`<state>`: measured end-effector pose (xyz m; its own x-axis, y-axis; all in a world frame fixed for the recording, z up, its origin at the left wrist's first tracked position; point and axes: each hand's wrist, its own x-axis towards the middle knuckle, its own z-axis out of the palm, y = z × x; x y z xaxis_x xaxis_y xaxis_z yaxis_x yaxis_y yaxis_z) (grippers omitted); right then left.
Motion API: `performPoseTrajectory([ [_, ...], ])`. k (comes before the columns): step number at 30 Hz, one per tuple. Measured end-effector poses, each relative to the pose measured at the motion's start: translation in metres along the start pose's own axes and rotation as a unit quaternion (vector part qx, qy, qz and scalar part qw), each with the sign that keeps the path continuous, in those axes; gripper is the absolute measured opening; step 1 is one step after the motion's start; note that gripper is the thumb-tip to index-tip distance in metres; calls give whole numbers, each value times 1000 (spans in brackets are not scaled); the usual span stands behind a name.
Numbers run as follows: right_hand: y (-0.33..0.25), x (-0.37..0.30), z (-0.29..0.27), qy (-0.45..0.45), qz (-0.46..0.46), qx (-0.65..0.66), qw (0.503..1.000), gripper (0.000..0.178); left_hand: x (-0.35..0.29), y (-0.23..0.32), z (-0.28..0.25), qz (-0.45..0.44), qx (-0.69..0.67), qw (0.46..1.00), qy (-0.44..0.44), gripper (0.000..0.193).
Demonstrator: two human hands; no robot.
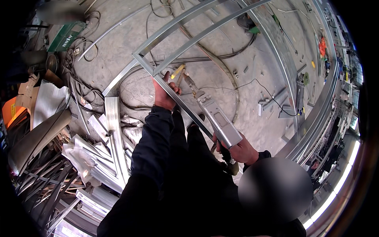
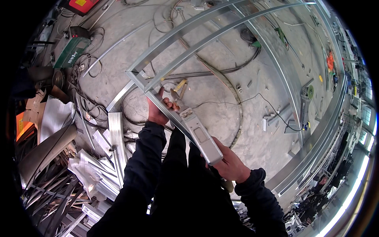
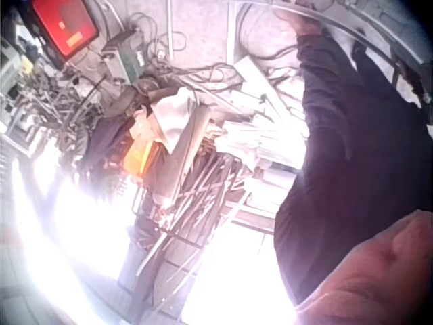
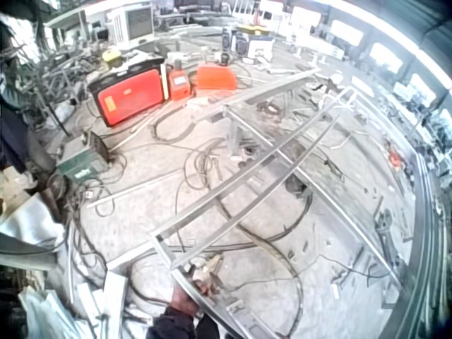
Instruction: The person uses an angle grinder to smooth the edges of a metal frame, then uses a welding torch to tack weld the joints of the frame. The person also measures the frame with a tape measure and adjusts the position of the metal pieces.
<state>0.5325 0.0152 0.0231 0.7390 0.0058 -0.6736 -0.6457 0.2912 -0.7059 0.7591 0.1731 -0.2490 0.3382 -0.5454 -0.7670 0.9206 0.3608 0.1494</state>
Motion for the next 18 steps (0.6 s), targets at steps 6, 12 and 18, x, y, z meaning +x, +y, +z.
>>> performPoseTrajectory([
  [6,-2,7,5,-3,5,-18,1000,38,-3,3,5,5,21,1000,12,87],
  [12,1,18,12,-5,-34,0,999,47,2,-1,7,8,55,998,38,100],
  [18,5,27,17,-6,11,-9,1000,54,-8,3,18,18,64,996,65,96],
])
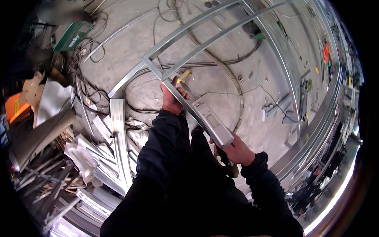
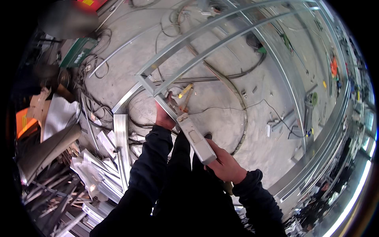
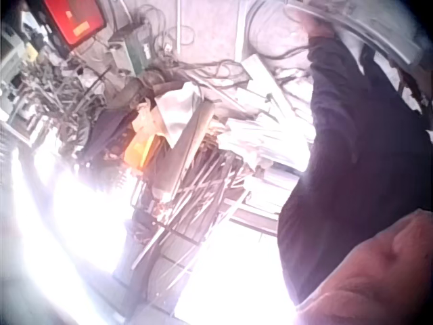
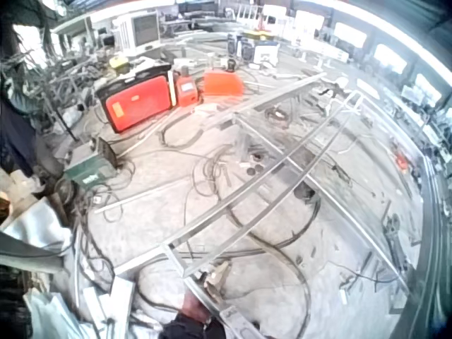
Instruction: The person uses an angle grinder to smooth the edges of a metal frame, then uses a welding torch to tack weld the joints of the frame. The person also measures the frame with a tape measure and adjusts the position of the metal pieces.
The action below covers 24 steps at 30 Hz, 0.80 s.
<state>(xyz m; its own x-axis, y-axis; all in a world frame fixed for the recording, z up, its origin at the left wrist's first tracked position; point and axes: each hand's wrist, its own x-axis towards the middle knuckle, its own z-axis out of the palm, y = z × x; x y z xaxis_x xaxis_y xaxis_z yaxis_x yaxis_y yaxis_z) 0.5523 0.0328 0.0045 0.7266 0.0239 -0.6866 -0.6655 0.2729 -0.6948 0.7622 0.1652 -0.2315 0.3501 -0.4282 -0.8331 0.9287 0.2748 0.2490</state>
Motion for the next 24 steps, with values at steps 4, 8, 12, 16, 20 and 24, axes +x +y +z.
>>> performPoseTrajectory([
  [4,18,0,5,11,-14,33,999,37,-10,2,-1,-14,-25,999,-19,98],
  [8,15,-3,9,29,15,64,997,20,0,-5,-14,-6,-59,997,-58,92],
  [12,6,2,13,36,13,50,998,23,-2,-4,-12,0,-64,997,-36,91],
  [16,7,12,15,29,23,44,998,23,-1,-3,-15,-3,-64,997,-42,84],
  [20,9,19,12,-2,37,30,999,22,-6,1,1,9,-82,996,-15,74],
  [24,13,24,14,-17,7,19,1000,27,-5,-1,-7,6,-82,995,-48,80],
])
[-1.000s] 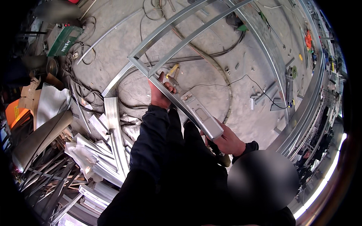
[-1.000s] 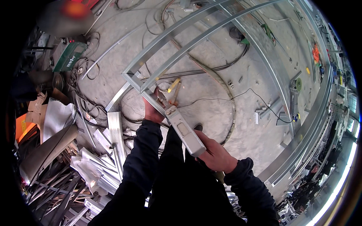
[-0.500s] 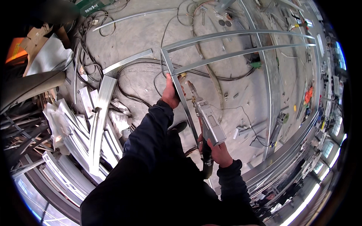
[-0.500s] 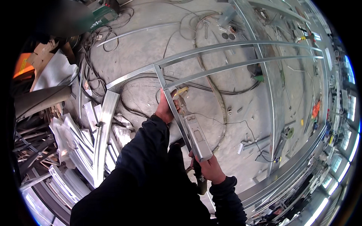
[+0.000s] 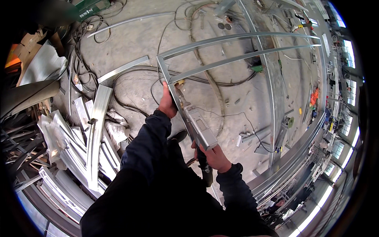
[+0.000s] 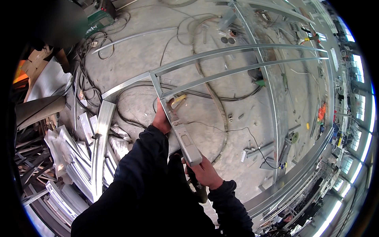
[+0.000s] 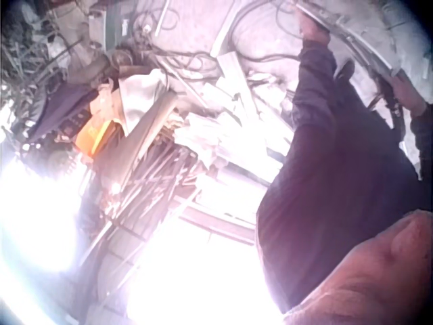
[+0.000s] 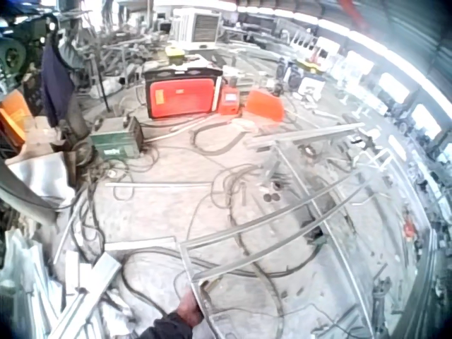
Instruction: The person uses an angle grinder to smooth the edges of a metal frame, then uses a welding torch to tack weld the joints of the frame. The person also measures the frame with a tape measure and adjusts the position of the metal pieces.
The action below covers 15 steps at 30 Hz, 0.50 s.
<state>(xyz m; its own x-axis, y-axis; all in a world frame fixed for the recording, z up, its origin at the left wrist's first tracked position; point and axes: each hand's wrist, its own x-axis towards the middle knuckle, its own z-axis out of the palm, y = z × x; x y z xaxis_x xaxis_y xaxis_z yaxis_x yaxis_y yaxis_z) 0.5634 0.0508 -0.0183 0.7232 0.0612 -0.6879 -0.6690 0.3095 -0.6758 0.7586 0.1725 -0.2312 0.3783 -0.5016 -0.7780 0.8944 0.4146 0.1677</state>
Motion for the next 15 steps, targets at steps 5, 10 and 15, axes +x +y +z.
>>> performPoseTrajectory([
  [5,0,6,-1,-11,-16,1,1000,30,0,1,3,4,22,1000,-2,105],
  [10,-1,8,0,-12,-15,2,1000,31,7,0,-4,6,14,1000,1,97],
  [15,-3,10,1,-11,-5,14,1000,34,3,2,-1,-4,3,1000,3,89],
])
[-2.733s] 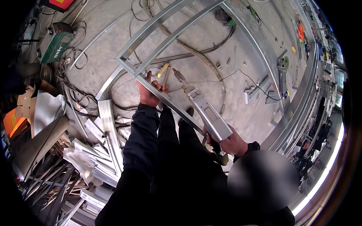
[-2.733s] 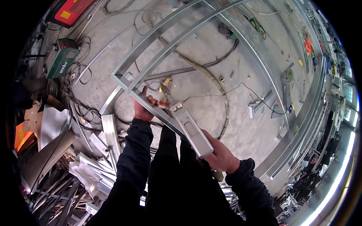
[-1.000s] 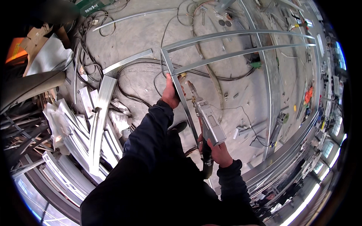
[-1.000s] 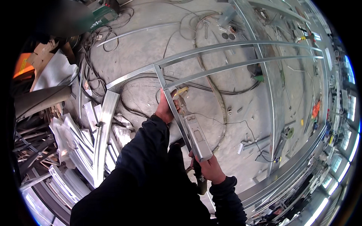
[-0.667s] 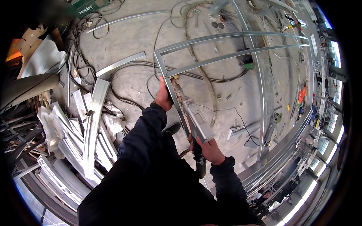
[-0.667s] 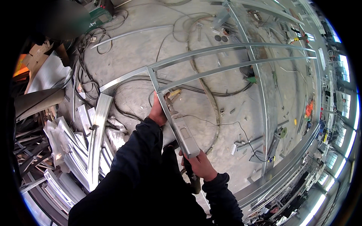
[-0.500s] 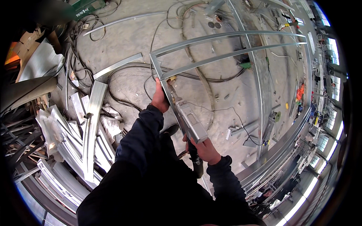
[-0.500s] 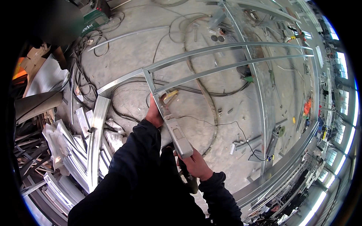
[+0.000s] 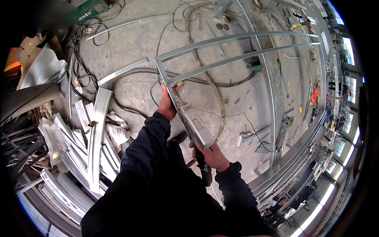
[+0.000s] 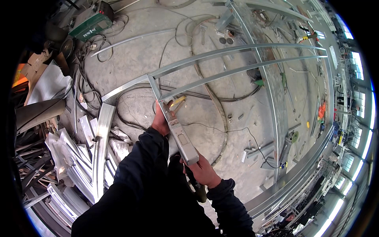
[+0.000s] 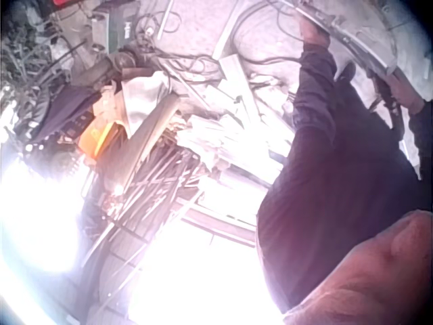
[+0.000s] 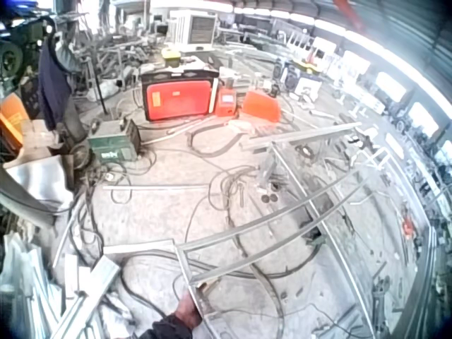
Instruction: The person uses an angle grinder to smooth the edges of a metal frame, then uses a welding torch to tack weld the joints of the frame. The person also measures the frame with a tape measure and adjusts the position of the metal pieces.
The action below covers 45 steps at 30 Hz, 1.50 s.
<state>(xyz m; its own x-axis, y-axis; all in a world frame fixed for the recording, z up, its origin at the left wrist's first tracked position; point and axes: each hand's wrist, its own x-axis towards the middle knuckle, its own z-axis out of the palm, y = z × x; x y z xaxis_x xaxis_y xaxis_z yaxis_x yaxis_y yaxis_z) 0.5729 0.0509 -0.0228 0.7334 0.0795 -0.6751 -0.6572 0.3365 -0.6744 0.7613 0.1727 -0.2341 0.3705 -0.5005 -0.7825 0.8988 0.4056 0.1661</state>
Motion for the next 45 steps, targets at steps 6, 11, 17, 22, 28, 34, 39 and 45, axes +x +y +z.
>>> performPoseTrajectory([
  [6,4,4,-2,-10,0,-5,1000,37,-2,2,1,12,-3,1000,0,82],
  [11,2,5,-3,-3,14,7,1000,36,-7,1,8,49,5,999,17,79],
  [17,-1,2,2,4,5,0,1000,33,-2,0,4,40,16,999,6,92],
  [22,-3,2,3,-4,-3,7,1000,34,-10,2,8,-5,-19,1000,-6,84],
  [28,5,6,-1,-30,6,3,1000,39,16,-6,-22,-7,12,1000,-7,103],
  [34,5,7,1,-20,3,2,1000,40,15,-6,-21,-14,18,1000,-12,105],
  [39,-1,7,4,-25,5,0,1000,43,17,-6,-22,-2,26,1000,-11,105],
  [45,1,8,2,-39,3,8,999,49,20,-8,-24,0,20,1000,-13,103],
])
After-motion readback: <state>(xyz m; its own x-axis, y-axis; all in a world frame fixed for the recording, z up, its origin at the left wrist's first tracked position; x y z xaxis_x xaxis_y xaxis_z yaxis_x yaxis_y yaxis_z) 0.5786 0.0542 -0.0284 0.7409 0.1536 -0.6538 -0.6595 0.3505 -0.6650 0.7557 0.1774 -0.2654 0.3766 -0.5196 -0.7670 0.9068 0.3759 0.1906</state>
